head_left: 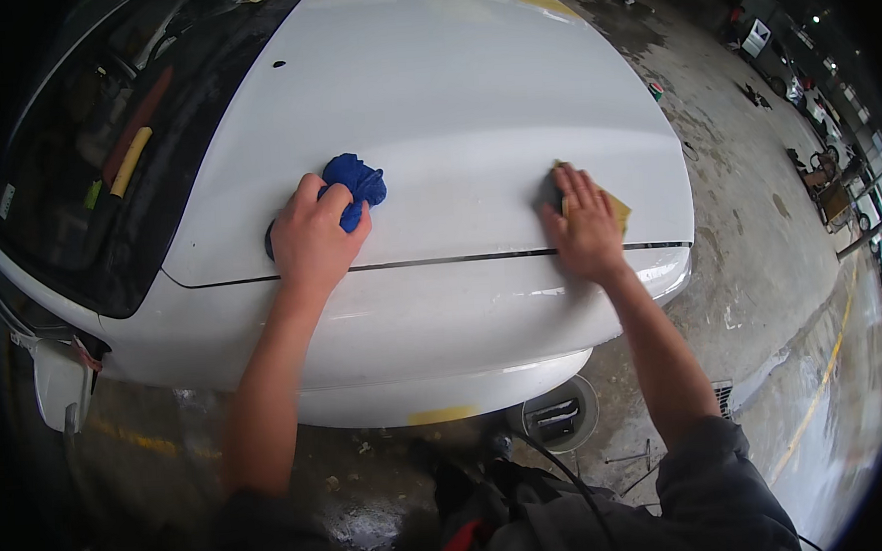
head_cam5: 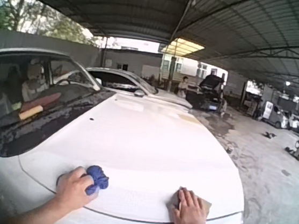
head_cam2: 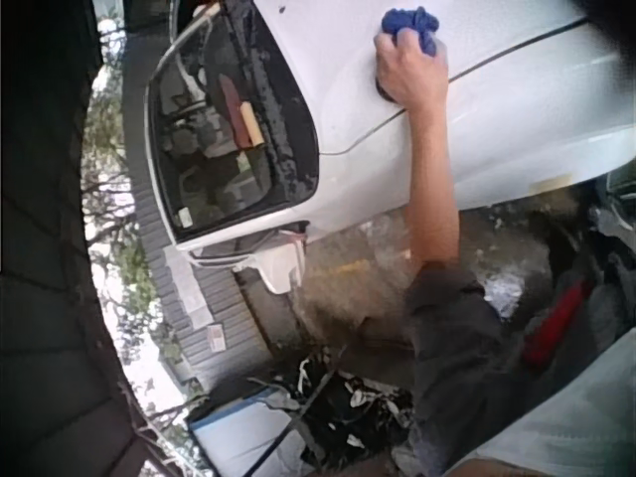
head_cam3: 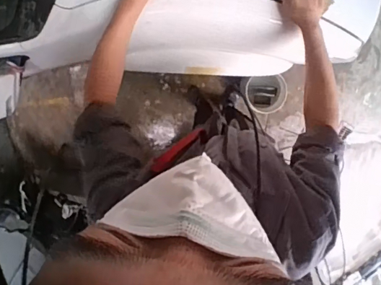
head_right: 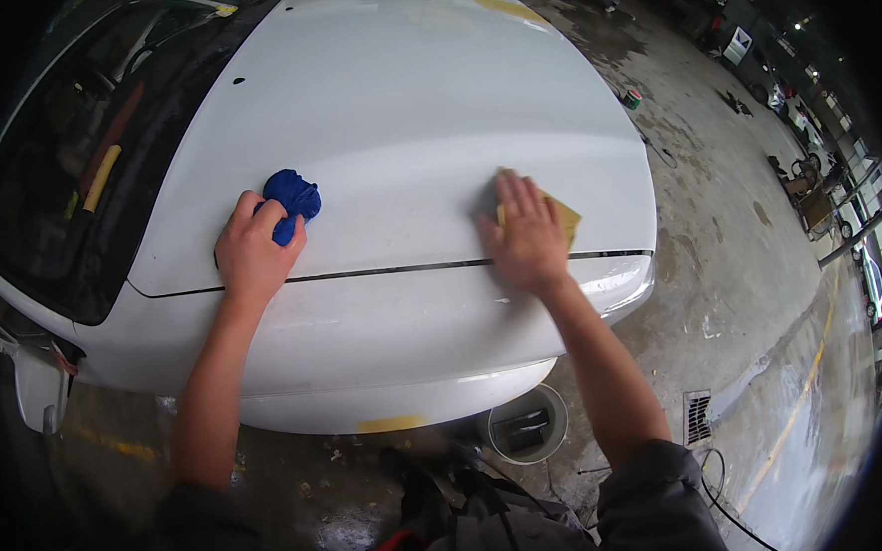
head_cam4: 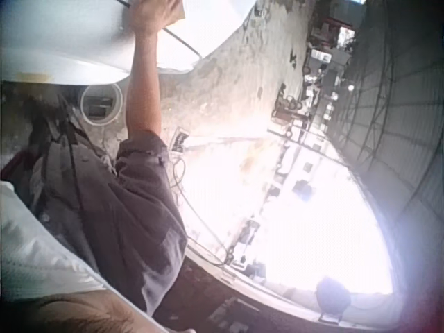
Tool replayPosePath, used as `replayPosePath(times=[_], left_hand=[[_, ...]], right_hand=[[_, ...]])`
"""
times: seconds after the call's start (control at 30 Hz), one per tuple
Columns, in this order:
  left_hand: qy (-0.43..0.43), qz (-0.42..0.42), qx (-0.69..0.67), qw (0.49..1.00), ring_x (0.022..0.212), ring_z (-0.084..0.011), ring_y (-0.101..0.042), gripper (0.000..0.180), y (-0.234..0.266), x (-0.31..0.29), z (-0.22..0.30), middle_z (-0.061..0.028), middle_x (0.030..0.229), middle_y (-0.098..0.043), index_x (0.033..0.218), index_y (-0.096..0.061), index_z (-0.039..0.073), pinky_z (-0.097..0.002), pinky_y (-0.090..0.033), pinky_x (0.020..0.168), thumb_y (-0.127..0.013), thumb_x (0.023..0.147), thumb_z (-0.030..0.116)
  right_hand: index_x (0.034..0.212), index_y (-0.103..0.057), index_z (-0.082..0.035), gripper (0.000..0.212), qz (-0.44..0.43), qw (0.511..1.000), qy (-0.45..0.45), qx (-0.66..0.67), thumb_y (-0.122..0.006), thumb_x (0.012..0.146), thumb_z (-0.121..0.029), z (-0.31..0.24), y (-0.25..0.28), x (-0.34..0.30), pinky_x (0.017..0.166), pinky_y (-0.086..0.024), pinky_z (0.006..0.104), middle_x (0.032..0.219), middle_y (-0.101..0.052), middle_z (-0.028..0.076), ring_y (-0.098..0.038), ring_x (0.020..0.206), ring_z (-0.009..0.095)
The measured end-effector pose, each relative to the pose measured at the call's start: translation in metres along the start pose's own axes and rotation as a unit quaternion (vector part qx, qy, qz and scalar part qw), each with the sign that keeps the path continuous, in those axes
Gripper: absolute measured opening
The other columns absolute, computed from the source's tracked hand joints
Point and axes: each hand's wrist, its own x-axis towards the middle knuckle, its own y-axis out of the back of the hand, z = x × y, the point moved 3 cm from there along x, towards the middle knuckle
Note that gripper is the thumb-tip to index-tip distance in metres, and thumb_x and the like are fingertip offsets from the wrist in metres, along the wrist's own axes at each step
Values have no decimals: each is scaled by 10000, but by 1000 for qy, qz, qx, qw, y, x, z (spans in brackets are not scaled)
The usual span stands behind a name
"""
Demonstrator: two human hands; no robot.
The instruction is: The person sands the white car hood with a yellow sanding block while holding a blue cloth in the other hand. The person repeatedly wipes the sanded area with the cloth and occasionally dips the cloth into a bucket of water.
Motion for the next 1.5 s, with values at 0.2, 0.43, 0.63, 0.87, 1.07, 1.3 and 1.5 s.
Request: replayPosePath(times=[0.2, 0.43, 0.63, 0.87, 1.07, 1.3, 1.5], left_hand=[[-10, -60, -49, 997, 962, -379, -679, 293, 37, -6, -68, -120, 1111, -641, 970, -636, 62, -446, -568, 814, -877, 810, 109], [68, -31, 115, 991, 1084, -390, -663, 261, 107, -60, -192, -167, 1240, -639, 1019, -672, 51, -476, -541, 959, -861, 868, 148], [64, -75, 80, 992, 1096, -410, -662, 282, 99, -41, -206, -161, 1258, -638, 1043, -669, 53, -478, -543, 958, -859, 874, 174], [189, -9, 149, 971, 1150, -407, -654, 287, 120, -79, -243, -177, 1311, -620, 1107, -652, 34, -468, -530, 980, -779, 970, 253], [133, -5, 157, 979, 1121, -403, -664, 307, 118, -77, -248, -167, 1278, -625, 1113, -656, 48, -473, -543, 947, -786, 969, 287], [125, 17, 157, 980, 1050, -409, -671, 307, 123, -75, -244, -154, 1233, -630, 1089, -653, 82, -490, -547, 884, -828, 926, 274], [142, 14, 135, 980, 1056, -421, -669, 307, 122, -73, -236, -166, 1258, -637, 1059, -671, 81, -497, -547, 902, -842, 909, 288]], right_hand=[[1659, -367, -56, 683, -48, 979, 184, 66, -404, 1112, -463, -113, -9, 12, 1315, -206, 484, 1731, -363, 135, -288, 1618, 315], [1651, -382, -64, 674, 0, 1000, -1, -6, -515, 1089, -412, 6, 0, 9, 1301, -241, 514, 1724, -370, 146, -303, 1611, 337], [1652, -375, -58, 712, -59, 965, 250, 51, -424, 1104, -510, -176, -18, 19, 1330, -202, 481, 1750, -317, 138, -260, 1630, 308], [1650, -360, -43, 689, -9, 999, -45, -15, -543, 1078, -382, 37, 8, 1, 1312, -221, 510, 1711, -374, 177, -294, 1608, 374], [1644, -382, -42, 712, -46, 970, 232, 63, -453, 1099, -494, -200, -25, 16, 1335, -186, 481, 1749, -317, 138, -261, 1628, 306], [1646, -378, -40, 670, -2, 1000, -4, 13, -547, 1068, -334, 31, -4, 23, 1305, -230, 513, 1720, -362, 187, -301, 1608, 384], [1685, -312, -58, 684, -26, 989, 137, 38, -402, 1127, -443, -196, -22, 45, 1332, -184, 496, 1764, -290, 130, -242, 1638, 316]])
